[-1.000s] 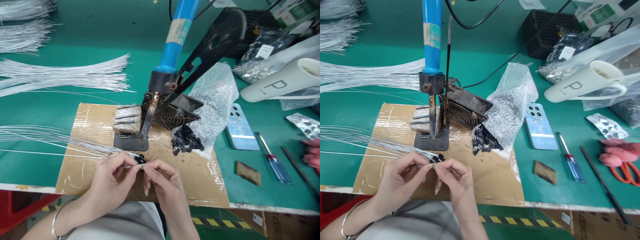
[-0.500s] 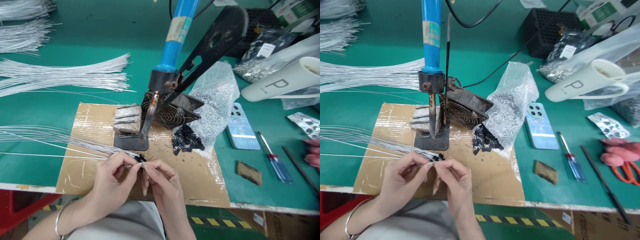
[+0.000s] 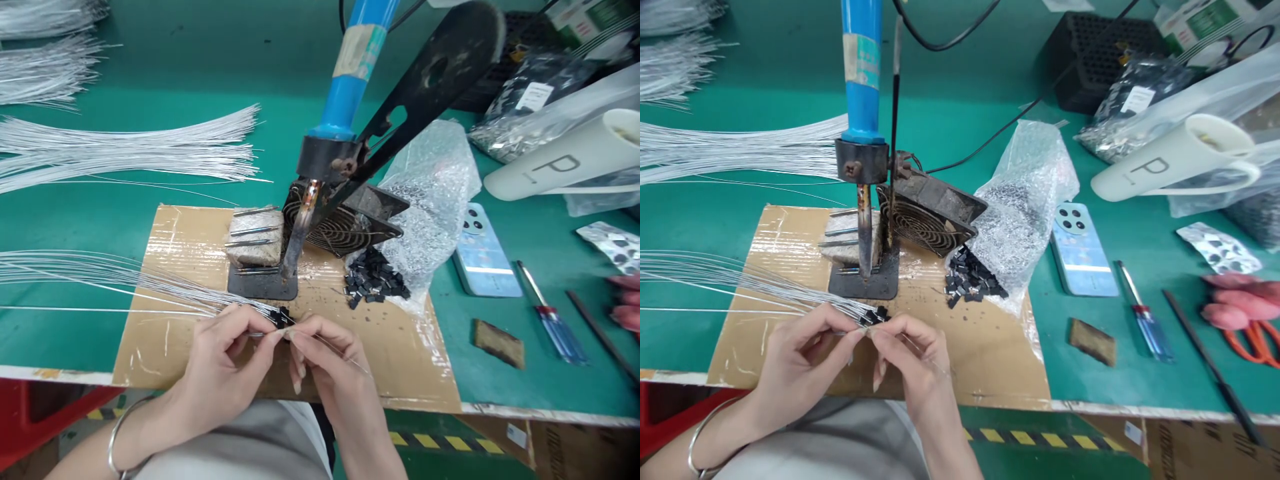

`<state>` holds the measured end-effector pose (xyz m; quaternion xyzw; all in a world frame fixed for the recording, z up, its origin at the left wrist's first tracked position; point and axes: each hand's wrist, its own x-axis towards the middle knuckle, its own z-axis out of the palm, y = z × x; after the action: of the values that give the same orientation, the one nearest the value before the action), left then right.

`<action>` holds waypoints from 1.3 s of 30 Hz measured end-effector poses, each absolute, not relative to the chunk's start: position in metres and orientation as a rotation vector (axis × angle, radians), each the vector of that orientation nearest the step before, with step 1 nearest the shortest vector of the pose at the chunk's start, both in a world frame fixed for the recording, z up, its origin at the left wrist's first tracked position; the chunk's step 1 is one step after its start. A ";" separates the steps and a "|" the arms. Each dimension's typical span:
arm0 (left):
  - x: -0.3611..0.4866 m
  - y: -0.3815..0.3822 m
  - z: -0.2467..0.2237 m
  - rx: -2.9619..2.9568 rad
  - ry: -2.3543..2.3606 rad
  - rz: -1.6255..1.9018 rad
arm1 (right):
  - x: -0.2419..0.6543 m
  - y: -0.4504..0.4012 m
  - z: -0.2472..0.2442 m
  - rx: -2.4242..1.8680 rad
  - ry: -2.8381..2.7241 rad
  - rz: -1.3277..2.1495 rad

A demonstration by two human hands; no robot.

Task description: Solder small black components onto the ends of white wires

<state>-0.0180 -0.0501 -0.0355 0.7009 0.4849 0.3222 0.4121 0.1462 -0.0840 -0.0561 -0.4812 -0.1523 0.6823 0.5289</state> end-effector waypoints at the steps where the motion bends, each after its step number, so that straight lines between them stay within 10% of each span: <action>1: -0.018 -0.050 -0.035 1.775 1.223 0.813 | 0.146 -0.083 -0.055 -1.131 -0.355 1.632; 39: -0.005 -0.049 -0.031 1.316 1.271 0.850 | 0.117 -0.089 -0.060 -1.082 -0.285 1.415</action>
<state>-0.0053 -0.0491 -0.0314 0.5518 0.5332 0.3565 0.5330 0.1174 -0.0887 -0.0598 -0.4705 -0.1238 0.6153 0.6203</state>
